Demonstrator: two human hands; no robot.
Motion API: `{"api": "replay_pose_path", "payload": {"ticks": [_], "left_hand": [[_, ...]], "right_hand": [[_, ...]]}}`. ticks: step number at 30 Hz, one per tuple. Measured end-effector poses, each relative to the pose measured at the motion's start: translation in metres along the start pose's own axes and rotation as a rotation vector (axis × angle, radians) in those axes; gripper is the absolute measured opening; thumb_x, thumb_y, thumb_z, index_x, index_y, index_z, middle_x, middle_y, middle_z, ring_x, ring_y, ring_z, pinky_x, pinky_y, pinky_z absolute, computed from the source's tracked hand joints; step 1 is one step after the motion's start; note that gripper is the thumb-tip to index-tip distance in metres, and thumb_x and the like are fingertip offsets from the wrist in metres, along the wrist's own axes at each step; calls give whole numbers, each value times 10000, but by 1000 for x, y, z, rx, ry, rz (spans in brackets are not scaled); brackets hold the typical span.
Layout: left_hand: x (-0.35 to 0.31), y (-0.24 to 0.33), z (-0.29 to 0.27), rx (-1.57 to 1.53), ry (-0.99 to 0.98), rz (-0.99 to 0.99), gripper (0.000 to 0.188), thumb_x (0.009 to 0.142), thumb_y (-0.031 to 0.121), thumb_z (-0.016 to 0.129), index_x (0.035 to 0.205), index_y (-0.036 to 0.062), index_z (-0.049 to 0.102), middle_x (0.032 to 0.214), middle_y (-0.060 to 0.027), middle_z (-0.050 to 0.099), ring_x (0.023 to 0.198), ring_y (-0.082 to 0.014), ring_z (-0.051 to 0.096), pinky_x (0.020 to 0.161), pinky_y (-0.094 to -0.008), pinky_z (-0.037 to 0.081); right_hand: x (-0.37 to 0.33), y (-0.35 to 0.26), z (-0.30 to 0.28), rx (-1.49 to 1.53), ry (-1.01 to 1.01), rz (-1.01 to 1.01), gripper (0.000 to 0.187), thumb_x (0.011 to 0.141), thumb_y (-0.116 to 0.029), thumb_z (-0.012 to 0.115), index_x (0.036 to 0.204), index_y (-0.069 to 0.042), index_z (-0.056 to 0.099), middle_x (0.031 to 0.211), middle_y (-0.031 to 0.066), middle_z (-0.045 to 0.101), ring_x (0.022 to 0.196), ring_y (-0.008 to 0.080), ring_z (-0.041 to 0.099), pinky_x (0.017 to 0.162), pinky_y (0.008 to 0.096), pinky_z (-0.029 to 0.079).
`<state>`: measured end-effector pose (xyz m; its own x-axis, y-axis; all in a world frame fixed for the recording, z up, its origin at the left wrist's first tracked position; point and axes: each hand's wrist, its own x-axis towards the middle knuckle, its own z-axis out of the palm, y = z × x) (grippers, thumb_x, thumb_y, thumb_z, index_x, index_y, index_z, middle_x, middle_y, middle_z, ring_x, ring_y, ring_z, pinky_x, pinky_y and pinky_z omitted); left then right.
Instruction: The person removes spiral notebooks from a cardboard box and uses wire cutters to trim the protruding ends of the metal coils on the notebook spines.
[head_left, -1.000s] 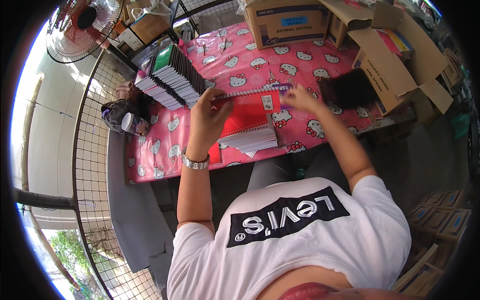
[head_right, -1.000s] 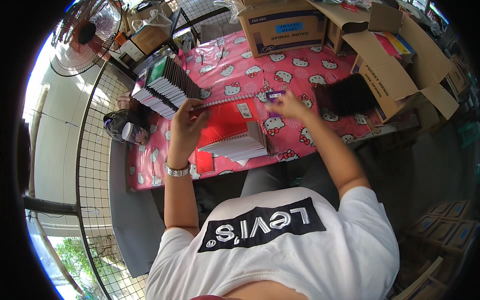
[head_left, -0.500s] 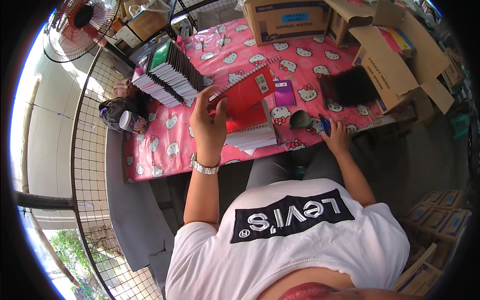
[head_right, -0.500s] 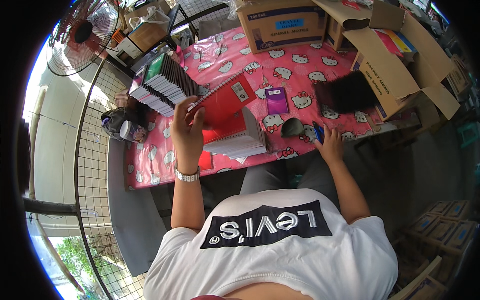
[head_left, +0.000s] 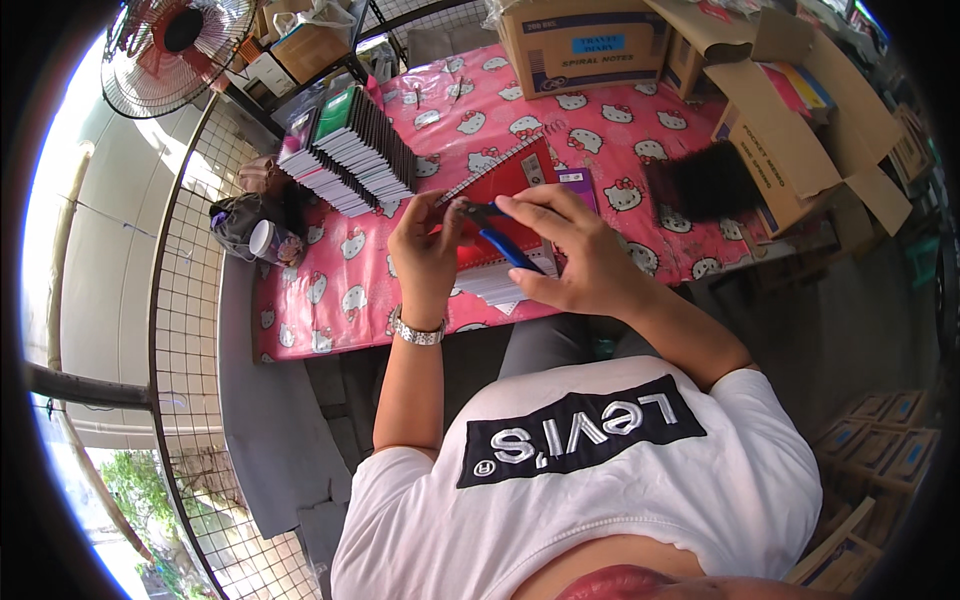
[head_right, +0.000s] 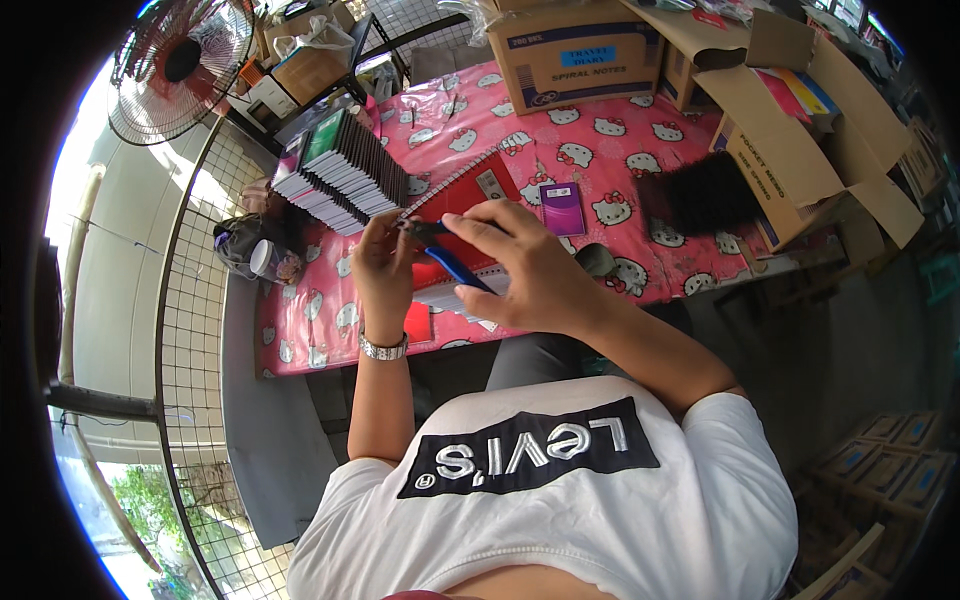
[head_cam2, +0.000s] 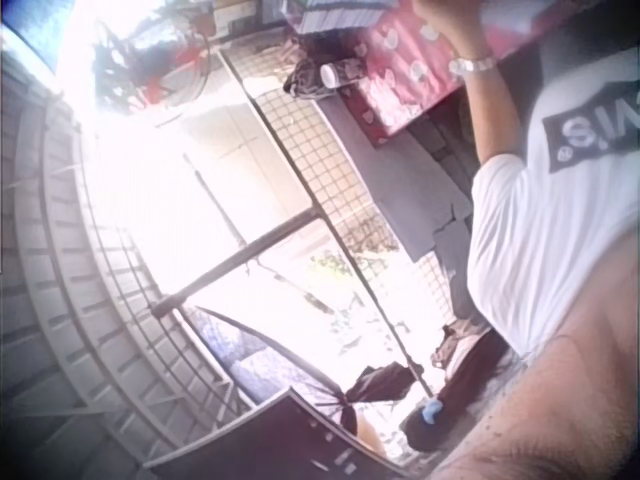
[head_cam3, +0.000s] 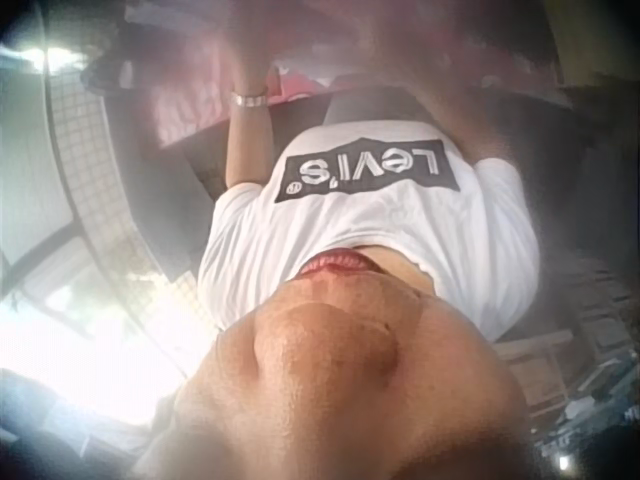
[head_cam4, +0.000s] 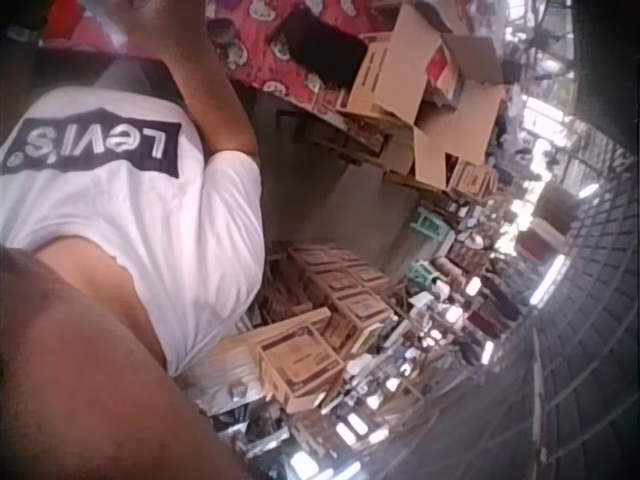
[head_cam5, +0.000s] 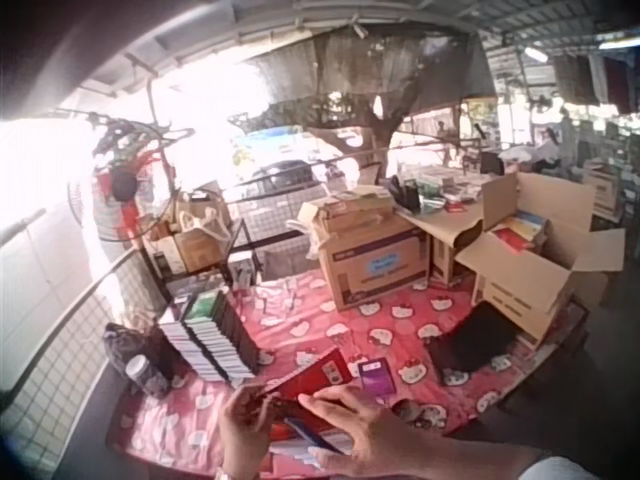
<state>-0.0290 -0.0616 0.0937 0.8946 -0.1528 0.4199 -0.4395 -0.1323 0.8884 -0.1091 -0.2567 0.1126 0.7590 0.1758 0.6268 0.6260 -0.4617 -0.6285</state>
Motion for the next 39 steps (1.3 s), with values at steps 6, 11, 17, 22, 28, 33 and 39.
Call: {"api": "replay_pose_path", "payload": {"ticks": [6,11,17,22,28,33,39], "left_hand": [[-4,-5,-1,-22,42,36,148,902,-47,612,1041,-61,661,857,-85,701,735,-122,684,628,-251,560],[-12,0,-1,340,163,279,180,848,-81,637,1012,-39,697,887,-123,712,788,-158,708,664,-277,560],[-3,12,-18,627,247,719,276,814,-48,666,1084,3,684,1015,-132,699,944,-289,690,799,-350,554],[23,7,-85,1060,250,609,199,818,77,608,1015,65,638,1005,-76,648,994,-302,584,884,-435,415],[7,-176,-89,1340,-386,-58,208,886,232,504,842,132,681,855,-70,699,928,-285,646,870,-509,408],[-77,-304,-130,1319,-394,-119,530,878,226,561,1397,156,476,1485,-138,414,1361,-337,381,1072,-574,318],[-118,-257,-92,1049,-173,-455,556,920,352,574,1451,253,441,1518,-177,376,1386,-391,350,1100,-563,300]], "right_hand": [[5,-8,7,-279,-35,-67,630,732,-197,735,1305,4,568,1173,165,583,1085,327,578,950,418,478],[9,-24,-5,-15,-224,142,617,771,-217,733,1311,22,555,1124,186,619,1012,310,626,898,386,501],[4,-13,-17,597,-315,388,637,808,-227,714,1360,18,512,1101,122,627,987,193,621,860,321,496],[-40,55,-48,-218,239,216,546,807,-222,707,1297,-26,566,1186,153,579,1050,297,601,954,377,458],[-200,209,-51,-569,-3,780,589,720,-222,753,1238,-20,558,1217,206,572,1148,376,562,988,439,457],[-176,220,-27,-752,-145,776,624,709,-259,763,1247,-61,515,1245,205,541,1160,383,536,974,452,463],[-135,291,-70,-785,126,789,315,832,-250,692,1054,-54,589,1104,187,579,1069,381,587,856,468,520]]}}
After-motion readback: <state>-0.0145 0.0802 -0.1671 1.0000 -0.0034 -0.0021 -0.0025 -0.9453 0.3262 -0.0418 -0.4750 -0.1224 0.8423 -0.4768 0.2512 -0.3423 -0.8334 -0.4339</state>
